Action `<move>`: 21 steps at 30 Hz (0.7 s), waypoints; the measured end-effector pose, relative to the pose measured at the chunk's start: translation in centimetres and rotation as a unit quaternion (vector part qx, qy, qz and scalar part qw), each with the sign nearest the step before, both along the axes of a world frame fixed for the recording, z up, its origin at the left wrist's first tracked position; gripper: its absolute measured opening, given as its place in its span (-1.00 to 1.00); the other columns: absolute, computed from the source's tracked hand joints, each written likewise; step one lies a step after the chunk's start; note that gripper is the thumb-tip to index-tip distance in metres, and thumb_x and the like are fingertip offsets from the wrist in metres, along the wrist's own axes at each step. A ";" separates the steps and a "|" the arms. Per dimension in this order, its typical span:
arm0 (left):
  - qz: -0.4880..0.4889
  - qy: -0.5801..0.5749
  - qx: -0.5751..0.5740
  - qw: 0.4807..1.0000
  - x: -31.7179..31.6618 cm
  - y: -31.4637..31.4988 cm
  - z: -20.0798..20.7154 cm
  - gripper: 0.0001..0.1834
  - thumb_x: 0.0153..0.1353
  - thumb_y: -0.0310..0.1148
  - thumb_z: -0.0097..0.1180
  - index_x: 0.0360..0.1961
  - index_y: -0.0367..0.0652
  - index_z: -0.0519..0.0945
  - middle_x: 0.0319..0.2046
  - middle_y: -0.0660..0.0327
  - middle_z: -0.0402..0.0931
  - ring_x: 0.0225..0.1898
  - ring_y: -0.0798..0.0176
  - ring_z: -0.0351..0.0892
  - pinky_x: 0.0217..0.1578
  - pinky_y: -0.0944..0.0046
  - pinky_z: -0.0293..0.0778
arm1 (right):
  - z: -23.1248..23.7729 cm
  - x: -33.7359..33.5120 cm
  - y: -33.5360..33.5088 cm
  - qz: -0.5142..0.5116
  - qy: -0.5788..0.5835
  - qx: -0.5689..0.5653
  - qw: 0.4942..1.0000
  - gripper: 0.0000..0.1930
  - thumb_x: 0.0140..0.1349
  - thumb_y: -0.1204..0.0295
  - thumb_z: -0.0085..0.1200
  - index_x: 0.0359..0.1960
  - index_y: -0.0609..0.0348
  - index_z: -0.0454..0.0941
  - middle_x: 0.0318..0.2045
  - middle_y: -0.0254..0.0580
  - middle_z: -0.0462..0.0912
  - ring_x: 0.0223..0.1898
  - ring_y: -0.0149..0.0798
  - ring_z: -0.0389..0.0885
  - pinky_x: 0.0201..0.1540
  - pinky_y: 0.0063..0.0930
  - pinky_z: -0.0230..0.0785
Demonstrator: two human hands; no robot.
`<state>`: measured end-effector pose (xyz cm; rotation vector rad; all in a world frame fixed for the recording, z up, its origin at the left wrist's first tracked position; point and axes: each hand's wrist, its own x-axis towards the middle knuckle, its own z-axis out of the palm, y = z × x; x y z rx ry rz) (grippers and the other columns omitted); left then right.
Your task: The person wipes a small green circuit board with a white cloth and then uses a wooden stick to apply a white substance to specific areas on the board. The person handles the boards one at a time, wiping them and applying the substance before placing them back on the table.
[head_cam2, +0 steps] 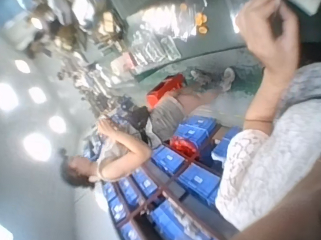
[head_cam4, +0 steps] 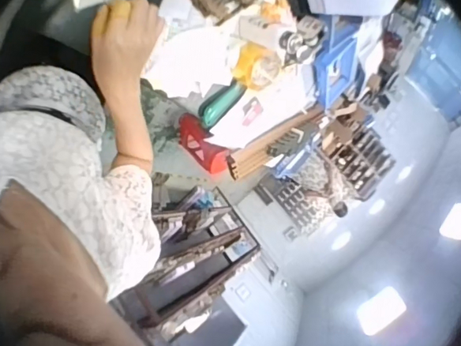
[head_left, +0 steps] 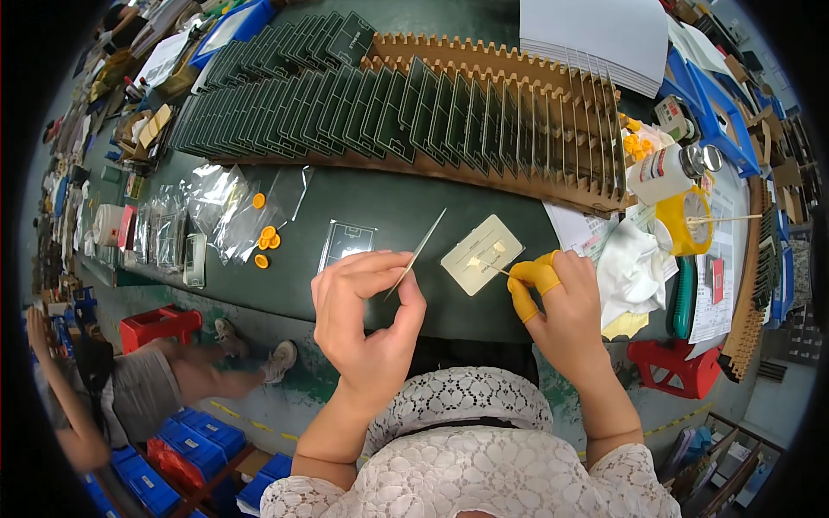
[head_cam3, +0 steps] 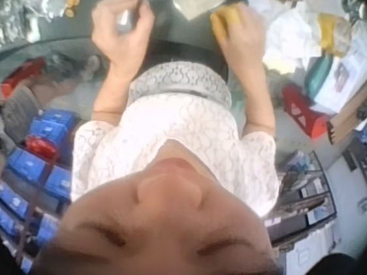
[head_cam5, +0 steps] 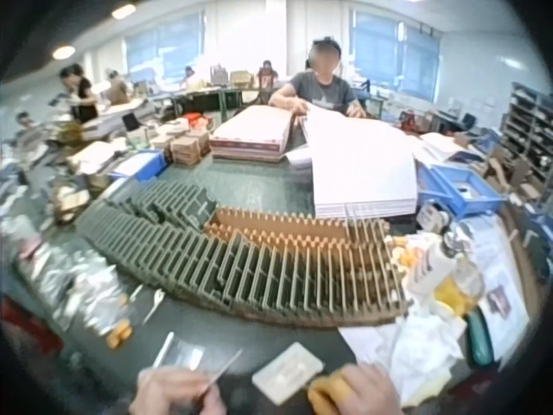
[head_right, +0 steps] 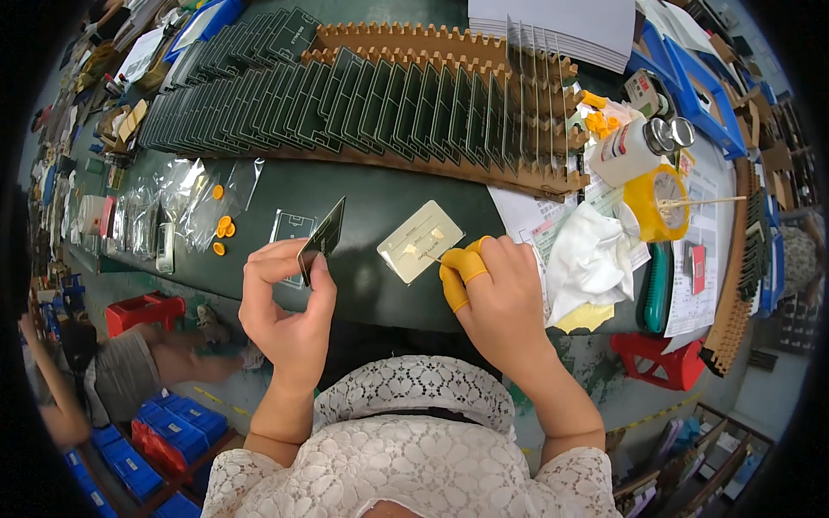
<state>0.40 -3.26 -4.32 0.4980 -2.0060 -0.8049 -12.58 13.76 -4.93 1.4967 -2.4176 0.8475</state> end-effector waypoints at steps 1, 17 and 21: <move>-0.001 -0.001 -0.001 1.000 0.0 0.0 0.0 -0.70 -0.11 -0.70 0.29 -0.36 -0.13 0.55 -0.28 0.26 0.69 -0.22 0.18 0.65 -0.09 0.23 0.39 | 0.0 0.0 -0.2 0.001 0.005 0.004 1.000 -0.80 -0.01 0.54 0.31 -0.36 0.23 0.54 -0.44 -0.20 0.41 -0.40 -0.12 0.38 -0.33 -0.27 0.18; -0.011 -0.003 -0.005 1.000 0.0 0.1 0.1 -0.71 -0.10 -0.69 0.28 -0.35 -0.13 0.55 -0.28 0.25 0.68 -0.22 0.18 0.65 -0.11 0.22 0.38 | -0.6 0.0 -0.4 0.012 0.006 0.044 0.999 -0.80 -0.02 0.54 0.28 -0.37 0.28 0.53 -0.41 -0.14 0.41 -0.36 -0.09 0.39 -0.30 -0.24 0.20; -0.011 -0.005 -0.023 1.000 -0.1 0.2 0.1 -0.70 -0.12 -0.68 0.29 -0.35 -0.14 0.55 -0.28 0.24 0.68 -0.21 0.17 0.65 -0.11 0.21 0.38 | -0.8 0.0 -0.6 0.006 0.004 0.040 0.999 -0.81 -0.02 0.55 0.28 -0.37 0.25 0.53 -0.41 -0.15 0.42 -0.36 -0.09 0.39 -0.30 -0.24 0.21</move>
